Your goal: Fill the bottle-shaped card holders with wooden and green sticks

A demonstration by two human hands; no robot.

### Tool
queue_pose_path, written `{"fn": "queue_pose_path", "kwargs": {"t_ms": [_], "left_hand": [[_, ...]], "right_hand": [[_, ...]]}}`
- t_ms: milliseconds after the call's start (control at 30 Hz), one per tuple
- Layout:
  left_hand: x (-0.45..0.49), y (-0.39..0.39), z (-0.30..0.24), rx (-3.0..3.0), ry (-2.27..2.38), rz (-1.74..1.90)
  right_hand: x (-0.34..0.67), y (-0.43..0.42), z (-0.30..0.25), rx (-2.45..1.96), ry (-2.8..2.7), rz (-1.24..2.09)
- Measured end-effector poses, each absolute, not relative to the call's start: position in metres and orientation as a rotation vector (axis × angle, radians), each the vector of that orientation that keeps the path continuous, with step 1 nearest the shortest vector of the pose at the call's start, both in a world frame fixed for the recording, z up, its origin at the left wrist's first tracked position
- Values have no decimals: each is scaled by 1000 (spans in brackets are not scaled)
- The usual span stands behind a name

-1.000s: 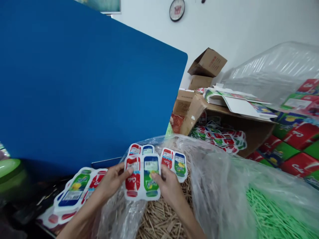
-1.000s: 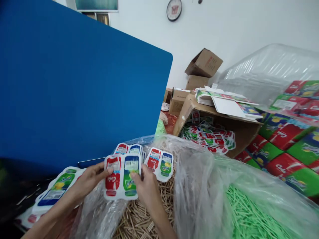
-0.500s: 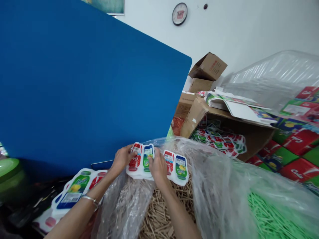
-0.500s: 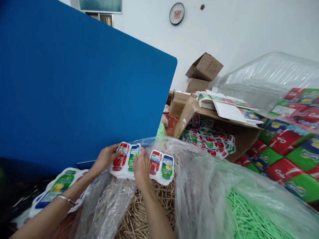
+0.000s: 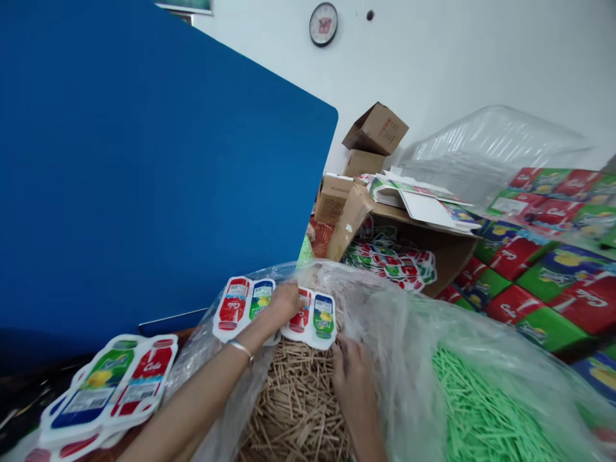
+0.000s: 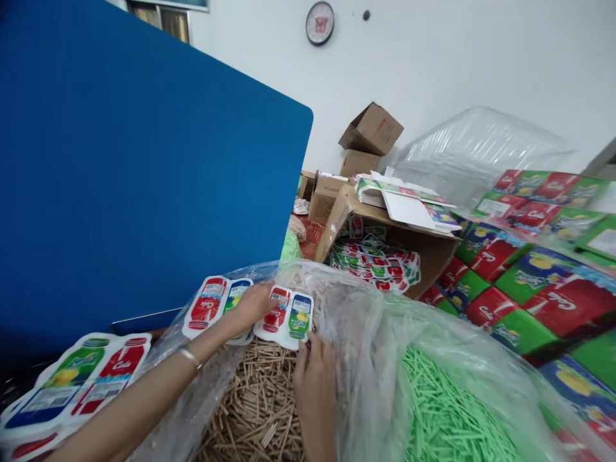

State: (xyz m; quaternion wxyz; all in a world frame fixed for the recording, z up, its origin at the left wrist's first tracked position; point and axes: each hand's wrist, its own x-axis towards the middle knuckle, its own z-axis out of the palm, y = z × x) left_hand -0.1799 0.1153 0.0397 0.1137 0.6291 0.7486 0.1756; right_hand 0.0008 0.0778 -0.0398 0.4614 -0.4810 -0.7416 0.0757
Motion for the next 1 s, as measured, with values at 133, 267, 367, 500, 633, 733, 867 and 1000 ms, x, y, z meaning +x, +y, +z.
{"fn": "queue_pose_path", "kwargs": {"t_ms": [133, 267, 367, 500, 633, 733, 867, 1000], "left_hand": [[-174, 148, 39, 1698, 2239, 351], [-172, 156, 37, 1642, 2316, 304], [-173, 153, 37, 1666, 2371, 317], [-174, 149, 37, 1742, 2397, 359], [-175, 147, 34, 1789, 2409, 413], [-174, 145, 33, 1789, 2425, 418], [-173, 143, 32, 1784, 2453, 399], [-175, 140, 33, 1807, 2441, 430]], "right_hand": [[26, 77, -48, -1174, -1765, 311], [33, 76, -54, -1138, -1727, 362], [35, 77, -57, -1122, -1738, 380], [36, 78, -60, -1097, -1746, 395], [36, 77, -60, -1081, -1749, 392], [36, 77, -60, -1062, -1757, 394], [35, 78, -64, -1042, -1744, 388], [34, 80, -68, -1018, -1728, 392]]}}
